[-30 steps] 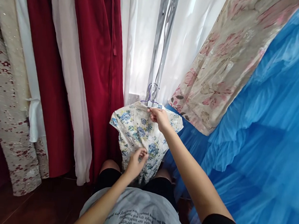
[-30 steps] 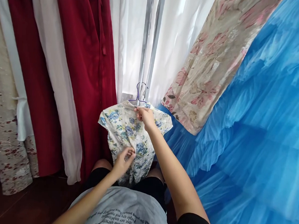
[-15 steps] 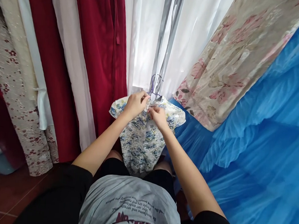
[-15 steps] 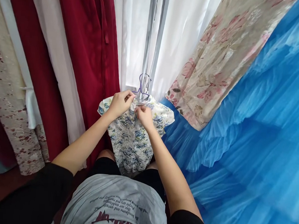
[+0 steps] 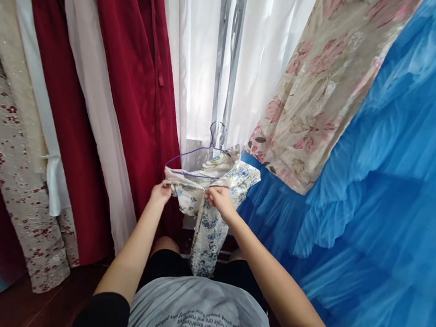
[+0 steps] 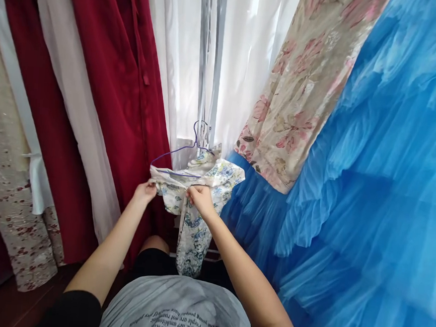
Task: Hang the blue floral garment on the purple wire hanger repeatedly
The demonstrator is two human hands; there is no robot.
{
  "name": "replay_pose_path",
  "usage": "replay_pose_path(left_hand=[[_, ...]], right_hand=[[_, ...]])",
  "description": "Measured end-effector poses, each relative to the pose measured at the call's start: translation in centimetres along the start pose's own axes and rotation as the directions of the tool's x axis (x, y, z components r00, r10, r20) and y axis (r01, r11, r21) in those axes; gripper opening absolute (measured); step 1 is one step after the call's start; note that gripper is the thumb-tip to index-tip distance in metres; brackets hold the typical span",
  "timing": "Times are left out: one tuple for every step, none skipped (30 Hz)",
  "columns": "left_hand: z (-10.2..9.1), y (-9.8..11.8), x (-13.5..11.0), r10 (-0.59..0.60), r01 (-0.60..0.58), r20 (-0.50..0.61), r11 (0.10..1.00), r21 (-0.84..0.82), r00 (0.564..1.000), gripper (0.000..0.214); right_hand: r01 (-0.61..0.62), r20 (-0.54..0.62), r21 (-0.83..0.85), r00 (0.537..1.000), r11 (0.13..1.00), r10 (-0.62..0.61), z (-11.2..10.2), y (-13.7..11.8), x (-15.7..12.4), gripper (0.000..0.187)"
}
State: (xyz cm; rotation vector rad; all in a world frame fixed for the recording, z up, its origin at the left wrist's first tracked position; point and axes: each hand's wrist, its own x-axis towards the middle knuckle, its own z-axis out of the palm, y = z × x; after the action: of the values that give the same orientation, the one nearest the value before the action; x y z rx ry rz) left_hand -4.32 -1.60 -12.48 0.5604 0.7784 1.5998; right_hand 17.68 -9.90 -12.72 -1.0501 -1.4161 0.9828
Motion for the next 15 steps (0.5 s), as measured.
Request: replay_pose_path(left_hand=[[-0.4, -1.6, -0.6, -0.053, 0.052, 0.015, 0.998, 0.018, 0.998, 0.022], [-0.7, -3.2, -1.1, -0.102, 0.1, 0.033, 0.994, 0.043, 0.994, 0.021], [-0.9, -4.6, -1.7, -0.149, 0.145, 0.054, 0.987, 0.074, 0.987, 0.021], [-1.0, -5.8, -2.2, -0.198, 0.19, 0.08, 0.977, 0.099, 0.977, 0.022], [-1.0, -6.7, -2.8, -0.243, 0.23, 0.109, 0.966, 0.12, 0.964, 0.023], [-0.8, -7.3, -3.4, -0.285, 0.267, 0.139, 0.954, 0.134, 0.949, 0.022], [-0.4, -7.7, -4.1, -0.315, 0.291, 0.185, 0.945, 0.148, 0.931, 0.019], [0.3, -7.8, -4.9, -0.331, 0.294, 0.254, 0.94, 0.173, 0.909, 0.016], [1.1, -7.7, -5.8, -0.33, 0.267, 0.347, 0.939, 0.218, 0.878, 0.013], [2.1, -7.6, -6.8, -0.317, 0.206, 0.455, 0.938, 0.277, 0.832, 0.013], [3.2, -7.4, -7.9, -0.298, 0.113, 0.564, 0.934, 0.338, 0.77, 0.015], [4.3, -7.2, -9.0, -0.277, 0.0, 0.66, 0.922, 0.387, 0.699, 0.019], [5.5, -7.0, -9.9, -0.253, -0.118, 0.731, 0.902, 0.415, 0.633, 0.024], [6.4, -6.8, -10.7, -0.221, -0.229, 0.777, 0.877, 0.423, 0.589, 0.028], [7.2, -6.7, -11.4, -0.181, -0.34, 0.807, 0.839, 0.425, 0.562, 0.029]], right_hand=[[-0.027, -0.014, 0.013, 1.0, 1.0, 0.027, -0.2, 0.7, -0.3, 0.027], [-0.058, -0.024, 0.018, 0.998, 0.998, 0.058, -0.7, 1.6, -0.7, 0.029], [-0.091, -0.026, 0.012, 0.995, 0.996, 0.091, -1.3, 2.5, -1.1, 0.03], [-0.125, -0.02, -0.005, 0.992, 0.992, 0.125, -2.1, 3.5, -1.7, 0.032], [-0.159, -0.003, -0.034, 0.987, 0.987, 0.159, -3.1, 4.5, -2.3, 0.033], [-0.191, 0.024, -0.074, 0.981, 0.979, 0.193, -4.1, 5.3, -3.0, 0.032], [-0.216, 0.055, -0.119, 0.973, 0.969, 0.224, -5.0, 6.0, -3.6, 0.031], [-0.234, 0.085, -0.163, 0.965, 0.959, 0.25, -5.9, 6.5, -4.2, 0.027], [-0.245, 0.107, -0.201, 0.957, 0.948, 0.27, -6.6, 6.7, -4.7, 0.024], [-0.236, 0.126, -0.228, 0.955, 0.945, 0.269, -7.0, 6.7, -5.0, 0.024], [-0.197, 0.15, -0.243, 0.96, 0.95, 0.238, -7.2, 6.4, -5.3, 0.031], [-0.131, 0.183, -0.243, 0.967, 0.961, 0.178, -7.2, 5.9, -5.5, 0.04], [-0.049, 0.218, -0.227, 0.971, 0.973, 0.1, -7.0, 5.4, -5.6, 0.045], [0.024, 0.25, -0.196, 0.968, 0.98, 0.027, -6.7, 4.7, -5.7, 0.045], [0.072, 0.271, -0.158, 0.962, 0.985, -0.027, -6.4, 4.0, -5.8, 0.041]])
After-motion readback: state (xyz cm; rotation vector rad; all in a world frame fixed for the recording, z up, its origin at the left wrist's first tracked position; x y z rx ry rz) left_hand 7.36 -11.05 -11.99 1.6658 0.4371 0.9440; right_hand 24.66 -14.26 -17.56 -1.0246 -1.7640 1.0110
